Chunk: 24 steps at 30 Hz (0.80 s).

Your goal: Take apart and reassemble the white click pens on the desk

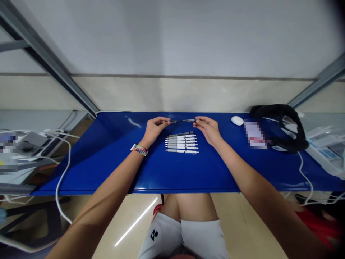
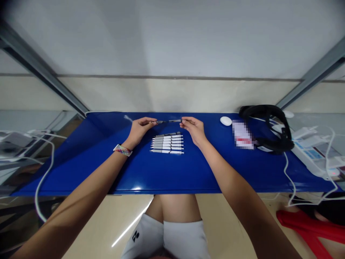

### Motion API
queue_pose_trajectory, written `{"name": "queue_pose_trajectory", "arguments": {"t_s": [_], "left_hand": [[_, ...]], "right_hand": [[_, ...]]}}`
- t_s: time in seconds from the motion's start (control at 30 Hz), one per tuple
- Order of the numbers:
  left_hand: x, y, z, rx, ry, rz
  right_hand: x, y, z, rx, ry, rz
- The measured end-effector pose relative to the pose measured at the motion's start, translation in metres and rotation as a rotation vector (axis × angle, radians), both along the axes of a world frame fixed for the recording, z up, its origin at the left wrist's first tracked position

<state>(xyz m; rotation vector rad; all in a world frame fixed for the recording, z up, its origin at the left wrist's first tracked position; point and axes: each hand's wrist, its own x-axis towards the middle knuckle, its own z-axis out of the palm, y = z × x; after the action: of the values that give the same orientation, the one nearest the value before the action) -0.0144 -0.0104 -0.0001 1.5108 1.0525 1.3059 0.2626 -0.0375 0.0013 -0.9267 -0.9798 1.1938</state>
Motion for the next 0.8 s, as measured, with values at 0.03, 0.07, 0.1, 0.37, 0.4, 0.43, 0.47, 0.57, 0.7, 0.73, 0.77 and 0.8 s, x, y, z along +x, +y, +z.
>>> {"name": "queue_pose_trajectory", "arguments": {"t_s": [0.03,0.07,0.1,0.37,0.4,0.43,0.47,0.57,0.7,0.73,0.77,0.8], "left_hand": [[0.0008,-0.0011,0.0012,-0.005,0.009,-0.005],[0.0015,-0.0024,0.0027,-0.010,0.015,-0.012],[0.0021,-0.0037,0.0042,-0.013,0.018,-0.019],[-0.0004,-0.0069,0.0081,0.014,0.159,-0.039],[-0.0009,-0.0060,0.0071,0.006,0.168,-0.036],[-0.0011,-0.0051,0.0060,0.000,0.175,-0.035],[-0.0012,-0.0044,0.0051,0.001,0.180,-0.035],[0.0003,-0.0040,0.0044,0.050,0.142,-0.061],[0.0035,-0.0065,0.0073,0.095,0.039,-0.100],[0.0038,-0.0070,0.0080,0.087,0.032,-0.102],[0.0039,-0.0073,0.0084,0.075,0.034,-0.107],[0.0038,-0.0075,0.0086,0.066,0.038,-0.116]], "right_hand": [[-0.0008,-0.0006,0.0005,0.001,0.001,0.007],[-0.0016,-0.0013,0.0009,0.002,-0.001,0.013],[-0.0023,-0.0020,0.0014,0.003,-0.005,0.019],[-0.0067,-0.0059,0.0013,0.014,-0.059,0.079],[-0.0068,-0.0061,0.0012,0.014,-0.064,0.084],[-0.0069,-0.0064,0.0012,0.014,-0.068,0.087],[-0.0069,-0.0066,0.0014,0.013,-0.072,0.090],[-0.0071,-0.0077,0.0029,-0.004,-0.071,0.085],[-0.0082,-0.0091,0.0058,-0.022,-0.053,0.072],[-0.0084,-0.0093,0.0062,-0.024,-0.049,0.073],[-0.0087,-0.0094,0.0066,-0.026,-0.045,0.073],[-0.0089,-0.0095,0.0068,-0.028,-0.042,0.073]]}}
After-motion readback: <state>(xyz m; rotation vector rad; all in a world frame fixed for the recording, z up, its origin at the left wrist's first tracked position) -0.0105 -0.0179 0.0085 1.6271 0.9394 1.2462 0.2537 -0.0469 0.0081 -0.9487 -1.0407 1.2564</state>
